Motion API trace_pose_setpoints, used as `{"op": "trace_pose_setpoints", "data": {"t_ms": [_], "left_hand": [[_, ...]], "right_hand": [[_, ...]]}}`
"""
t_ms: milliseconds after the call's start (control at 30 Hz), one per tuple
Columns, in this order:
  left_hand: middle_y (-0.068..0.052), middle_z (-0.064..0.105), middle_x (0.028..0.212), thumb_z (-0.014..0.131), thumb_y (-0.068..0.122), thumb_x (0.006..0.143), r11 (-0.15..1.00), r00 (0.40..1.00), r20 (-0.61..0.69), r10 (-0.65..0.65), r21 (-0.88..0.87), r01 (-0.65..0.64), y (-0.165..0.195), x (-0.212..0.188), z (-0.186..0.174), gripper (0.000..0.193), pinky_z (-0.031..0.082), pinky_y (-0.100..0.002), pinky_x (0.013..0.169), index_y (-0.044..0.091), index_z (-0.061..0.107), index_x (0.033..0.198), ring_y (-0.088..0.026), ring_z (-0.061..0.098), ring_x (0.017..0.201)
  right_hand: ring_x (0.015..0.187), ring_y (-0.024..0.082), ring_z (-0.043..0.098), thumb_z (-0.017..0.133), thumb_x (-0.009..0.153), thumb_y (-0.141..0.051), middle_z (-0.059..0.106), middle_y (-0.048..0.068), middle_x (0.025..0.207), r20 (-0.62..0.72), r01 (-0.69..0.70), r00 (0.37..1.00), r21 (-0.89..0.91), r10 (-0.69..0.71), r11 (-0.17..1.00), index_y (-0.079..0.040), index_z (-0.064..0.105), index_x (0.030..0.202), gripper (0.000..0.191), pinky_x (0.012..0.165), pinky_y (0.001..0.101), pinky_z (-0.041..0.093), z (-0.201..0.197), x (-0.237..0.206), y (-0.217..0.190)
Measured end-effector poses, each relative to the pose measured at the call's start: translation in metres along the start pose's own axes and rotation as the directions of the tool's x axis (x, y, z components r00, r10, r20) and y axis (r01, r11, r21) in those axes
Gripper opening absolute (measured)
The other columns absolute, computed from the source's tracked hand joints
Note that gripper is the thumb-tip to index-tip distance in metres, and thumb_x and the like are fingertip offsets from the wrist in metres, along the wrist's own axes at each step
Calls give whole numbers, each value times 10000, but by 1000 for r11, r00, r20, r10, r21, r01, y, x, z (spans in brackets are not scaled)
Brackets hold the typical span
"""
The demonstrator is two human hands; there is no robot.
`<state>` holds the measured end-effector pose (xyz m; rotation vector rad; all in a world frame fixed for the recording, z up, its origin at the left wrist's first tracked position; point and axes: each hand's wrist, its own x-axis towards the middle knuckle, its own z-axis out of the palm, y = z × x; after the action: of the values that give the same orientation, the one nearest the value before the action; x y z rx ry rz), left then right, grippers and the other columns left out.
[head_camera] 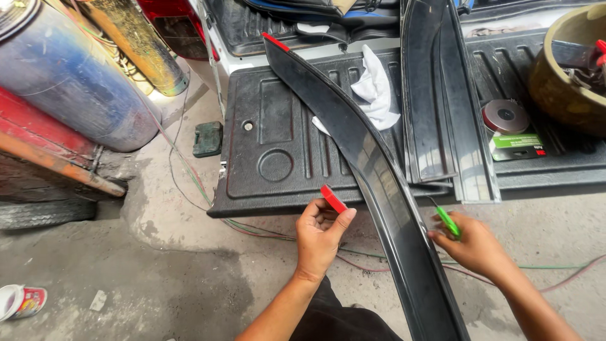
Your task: The person applies red adhesive tape along the edge of a long black plastic car part, then uses a green utility knife to trim the tape flush with the part's edge. They repeat this process on multiple sections of the part.
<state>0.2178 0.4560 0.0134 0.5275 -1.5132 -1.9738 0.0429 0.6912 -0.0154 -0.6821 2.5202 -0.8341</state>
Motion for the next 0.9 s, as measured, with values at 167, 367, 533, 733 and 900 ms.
{"op": "trace_pose_setpoints", "data": {"t_ms": [167,367,533,733,900], "left_hand": [[-23,757,870,877,163,828,962,986,86,144,221,-160,-5,45,-6,256,592,-250,712,38,686,946,-81,704,765],[-87,730,861,941,192,724,759,876,271,399,439,-481,-2,110,-18,328,566,-316,649,41,685,865,-207,702,708],[-74,740,931,876,94,753,755,826,397,400,369,-542,-3,155,-38,244,594,-348,751,74,693,913,-268,747,858],[-79,745,1007,909,189,783,821,816,510,274,318,-474,19,221,-76,351,615,-330,815,62,708,1041,-236,759,908],[-141,711,1215,884,244,776,850,731,673,112,316,-421,30,296,-88,620,579,-320,897,-6,637,1287,-277,711,1093]], "right_hand": [[675,175,682,777,856,-173,793,111,1011,-407,179,902,58,-140,982,-26,486,691,366,634,328,525,-4,-5,-54],[860,197,720,874,706,-120,718,204,1120,-381,631,761,247,-525,736,-56,368,659,513,744,310,586,31,53,-148],[826,215,695,859,736,-44,735,181,1009,-422,619,749,172,-510,766,-48,370,633,500,648,291,528,56,101,-194],[709,129,655,779,841,18,772,183,990,-400,477,857,380,-324,792,-55,348,648,478,589,240,484,61,136,-190],[730,110,715,731,862,17,776,188,971,-330,401,910,542,-252,739,-64,314,614,492,576,225,526,50,162,-166]]}}
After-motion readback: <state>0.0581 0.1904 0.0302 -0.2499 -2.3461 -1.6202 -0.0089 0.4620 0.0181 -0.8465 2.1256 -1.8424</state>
